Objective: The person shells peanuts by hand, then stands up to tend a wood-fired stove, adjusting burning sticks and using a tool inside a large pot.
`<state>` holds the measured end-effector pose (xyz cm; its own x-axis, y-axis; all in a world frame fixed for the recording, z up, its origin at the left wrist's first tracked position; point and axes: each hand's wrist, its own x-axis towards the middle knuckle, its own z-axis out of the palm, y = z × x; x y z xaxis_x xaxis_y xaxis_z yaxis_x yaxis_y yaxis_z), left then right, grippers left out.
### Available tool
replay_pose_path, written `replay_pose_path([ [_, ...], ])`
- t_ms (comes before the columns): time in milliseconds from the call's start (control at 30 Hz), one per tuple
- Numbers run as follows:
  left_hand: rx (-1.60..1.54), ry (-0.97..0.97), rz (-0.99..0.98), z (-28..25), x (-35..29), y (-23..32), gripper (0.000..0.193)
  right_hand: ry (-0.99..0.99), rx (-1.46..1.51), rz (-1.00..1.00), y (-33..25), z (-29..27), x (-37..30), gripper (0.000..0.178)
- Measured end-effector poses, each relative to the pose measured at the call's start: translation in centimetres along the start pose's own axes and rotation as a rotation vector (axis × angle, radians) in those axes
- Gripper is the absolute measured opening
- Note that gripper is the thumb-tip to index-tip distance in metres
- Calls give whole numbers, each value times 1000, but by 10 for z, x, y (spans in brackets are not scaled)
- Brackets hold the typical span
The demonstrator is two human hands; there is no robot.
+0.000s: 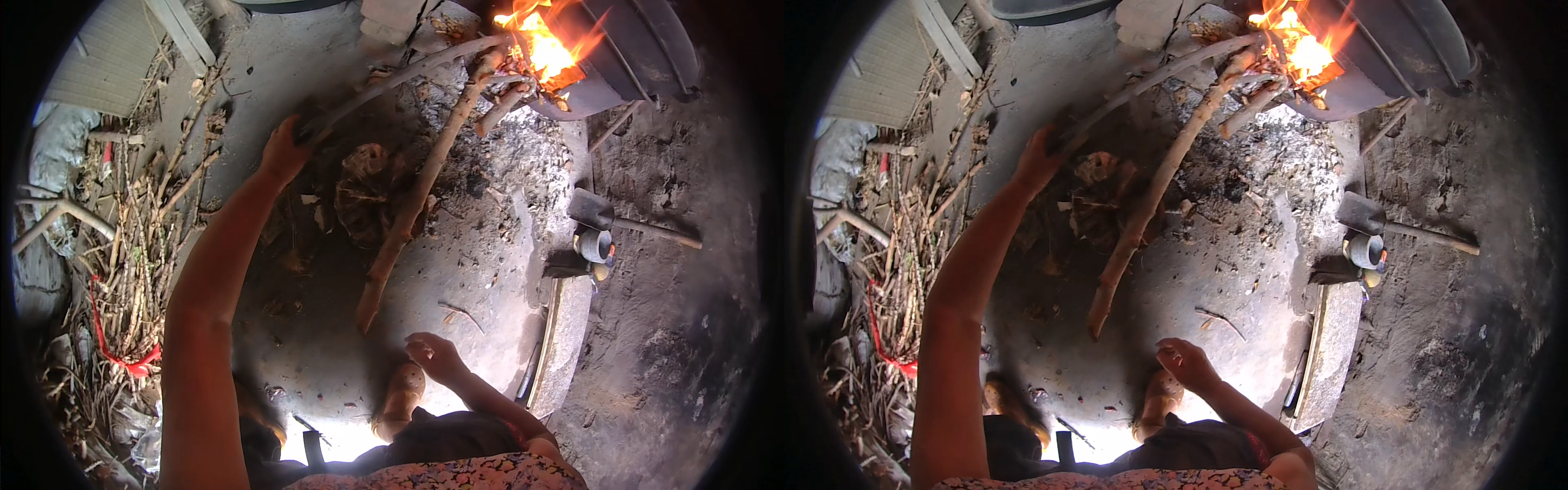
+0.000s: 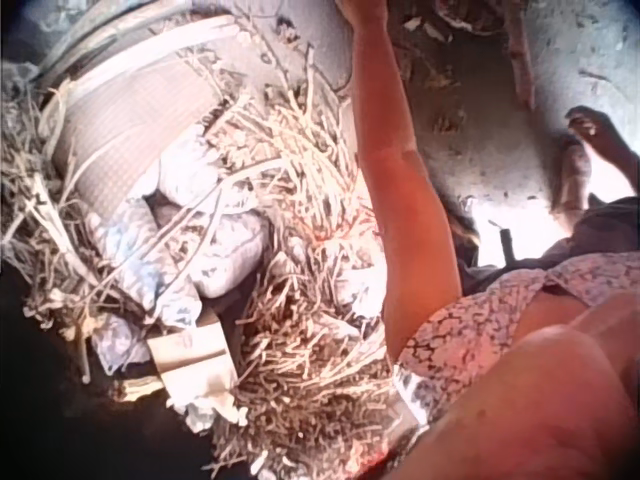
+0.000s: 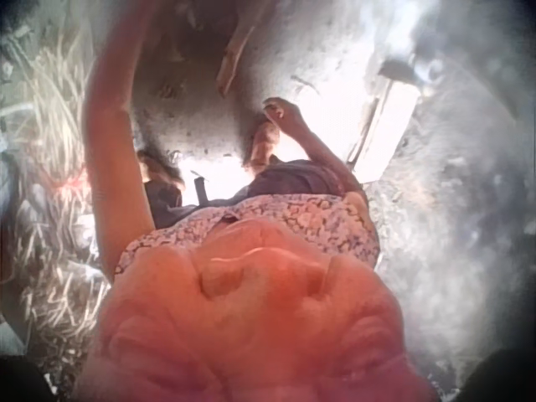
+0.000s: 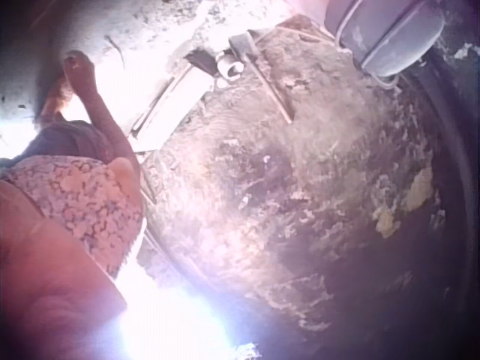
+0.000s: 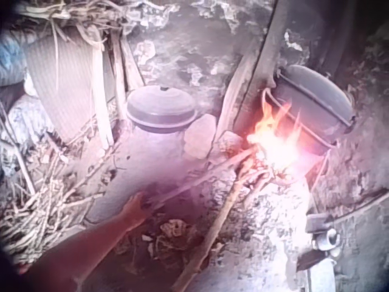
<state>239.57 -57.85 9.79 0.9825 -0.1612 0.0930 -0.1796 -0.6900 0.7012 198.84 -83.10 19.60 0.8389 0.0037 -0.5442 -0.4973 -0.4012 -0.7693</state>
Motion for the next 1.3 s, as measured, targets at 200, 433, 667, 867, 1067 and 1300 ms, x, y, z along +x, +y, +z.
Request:
replay_pose_path([
  [200,-218,-119,-84,-11,5,22,43,-6,45,31,12,2,-3,24],
  [433,-451,-340,-49,-100,-13,83,20,19,53,-12,19,8,1,22],
  [667,-148,-240,142,-154,-28,197,21,-4,-53,-73,-1,9,12,22],
  [867,-81,-69,334,-133,-49,229,25,69,27,-125,-15,0,27,23],
  [1067,-7,-142,265,-115,-66,230,23,53,132,-211,-35,-13,47,21],
  [1300,-69,-31,307,-98,-77,213,24,30,93,-212,-49,-14,51,24],
])
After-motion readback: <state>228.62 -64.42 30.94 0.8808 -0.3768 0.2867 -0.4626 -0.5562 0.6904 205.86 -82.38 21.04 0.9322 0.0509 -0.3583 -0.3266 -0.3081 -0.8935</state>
